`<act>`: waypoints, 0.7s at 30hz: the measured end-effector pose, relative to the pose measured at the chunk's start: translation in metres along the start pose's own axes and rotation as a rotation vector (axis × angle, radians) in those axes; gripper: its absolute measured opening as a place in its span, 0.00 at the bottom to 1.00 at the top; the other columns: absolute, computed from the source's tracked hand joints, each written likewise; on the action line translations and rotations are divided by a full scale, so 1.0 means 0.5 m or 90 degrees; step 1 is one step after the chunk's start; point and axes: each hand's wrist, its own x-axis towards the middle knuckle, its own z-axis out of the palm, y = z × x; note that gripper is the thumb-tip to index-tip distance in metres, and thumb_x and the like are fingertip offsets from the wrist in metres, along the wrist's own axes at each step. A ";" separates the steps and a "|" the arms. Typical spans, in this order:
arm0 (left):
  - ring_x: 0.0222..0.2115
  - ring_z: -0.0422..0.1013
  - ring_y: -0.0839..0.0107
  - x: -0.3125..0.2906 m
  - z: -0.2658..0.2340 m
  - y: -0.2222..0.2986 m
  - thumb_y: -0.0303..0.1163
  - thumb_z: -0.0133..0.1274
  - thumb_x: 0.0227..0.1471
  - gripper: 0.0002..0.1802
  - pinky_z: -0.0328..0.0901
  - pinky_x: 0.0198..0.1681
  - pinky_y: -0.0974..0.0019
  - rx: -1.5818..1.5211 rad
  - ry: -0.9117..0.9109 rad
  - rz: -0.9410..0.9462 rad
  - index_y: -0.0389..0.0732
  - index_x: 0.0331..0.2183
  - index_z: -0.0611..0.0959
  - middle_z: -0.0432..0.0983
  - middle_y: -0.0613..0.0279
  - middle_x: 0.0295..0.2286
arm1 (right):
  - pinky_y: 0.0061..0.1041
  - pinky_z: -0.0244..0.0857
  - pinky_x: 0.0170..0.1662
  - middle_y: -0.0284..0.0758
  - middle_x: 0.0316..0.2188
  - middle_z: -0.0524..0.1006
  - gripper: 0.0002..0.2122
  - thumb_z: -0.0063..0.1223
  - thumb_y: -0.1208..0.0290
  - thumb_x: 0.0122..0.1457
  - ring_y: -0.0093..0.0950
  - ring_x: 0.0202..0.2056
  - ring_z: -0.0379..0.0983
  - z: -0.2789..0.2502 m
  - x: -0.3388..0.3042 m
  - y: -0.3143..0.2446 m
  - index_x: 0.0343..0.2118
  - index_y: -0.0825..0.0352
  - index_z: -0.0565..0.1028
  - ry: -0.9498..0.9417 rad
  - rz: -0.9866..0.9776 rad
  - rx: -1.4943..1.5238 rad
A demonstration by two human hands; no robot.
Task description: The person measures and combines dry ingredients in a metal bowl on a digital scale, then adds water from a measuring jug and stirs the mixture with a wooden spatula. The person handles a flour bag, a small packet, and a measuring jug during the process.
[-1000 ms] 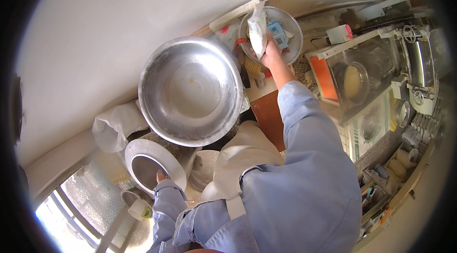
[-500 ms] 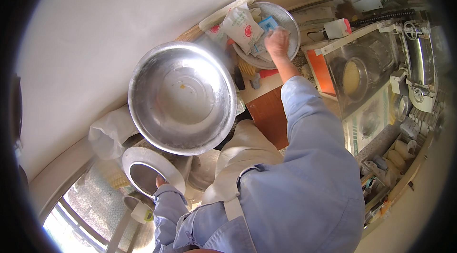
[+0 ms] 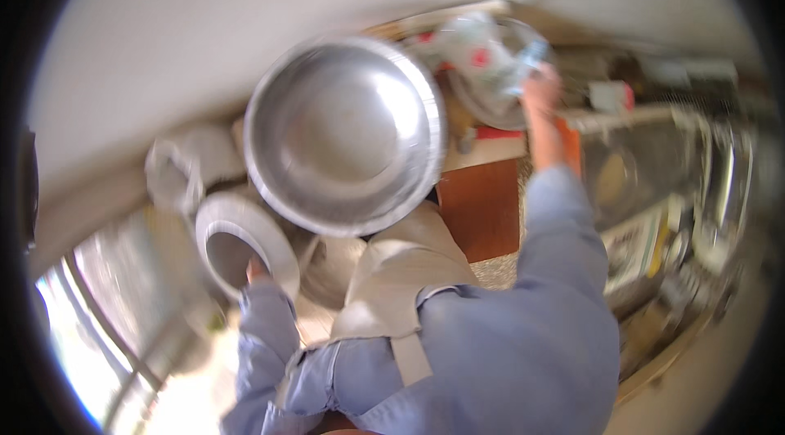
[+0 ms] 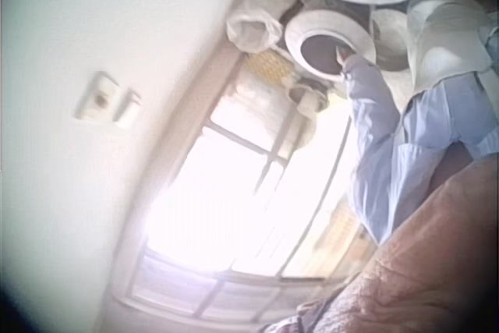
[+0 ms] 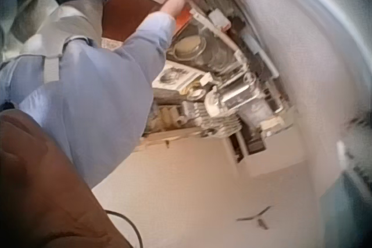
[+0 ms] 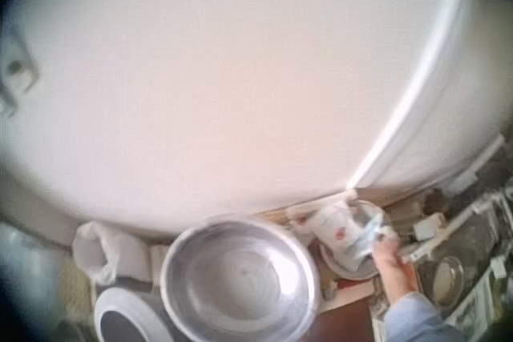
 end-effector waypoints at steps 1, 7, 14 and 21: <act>0.38 0.67 0.67 -0.001 -0.012 -0.020 0.37 0.44 0.50 0.19 0.63 0.41 0.67 0.090 0.015 0.019 0.34 0.41 0.72 0.71 0.56 0.38 | 0.34 0.62 0.38 0.43 0.29 0.73 0.09 0.46 0.66 0.46 0.41 0.34 0.69 -0.016 0.009 -0.002 0.29 0.64 0.74 -0.034 0.003 -0.088; 0.36 0.66 0.57 0.003 0.056 0.069 0.44 0.44 0.45 0.21 0.61 0.39 0.62 0.877 0.206 0.169 0.36 0.33 0.77 0.72 0.48 0.33 | 0.34 0.59 0.39 0.46 0.31 0.72 0.13 0.46 0.68 0.46 0.41 0.34 0.68 -0.131 0.016 -0.009 0.30 0.73 0.72 -0.051 -0.128 -0.161; 0.31 0.69 0.59 0.213 -0.093 0.011 0.34 0.44 0.44 0.12 0.63 0.33 0.56 1.526 -0.095 0.293 0.40 0.30 0.79 0.73 0.53 0.30 | 0.33 0.61 0.36 0.42 0.29 0.73 0.13 0.48 0.64 0.48 0.39 0.32 0.69 -0.174 -0.012 -0.091 0.29 0.70 0.73 0.000 -0.171 -0.264; 0.27 0.71 0.60 0.455 -0.059 -0.150 0.34 0.43 0.45 0.11 0.65 0.28 0.55 1.311 0.095 0.324 0.43 0.25 0.80 0.74 0.56 0.28 | 0.34 0.59 0.32 0.43 0.24 0.71 0.13 0.50 0.64 0.49 0.36 0.26 0.66 -0.218 -0.068 -0.140 0.27 0.73 0.70 0.008 -0.183 -0.267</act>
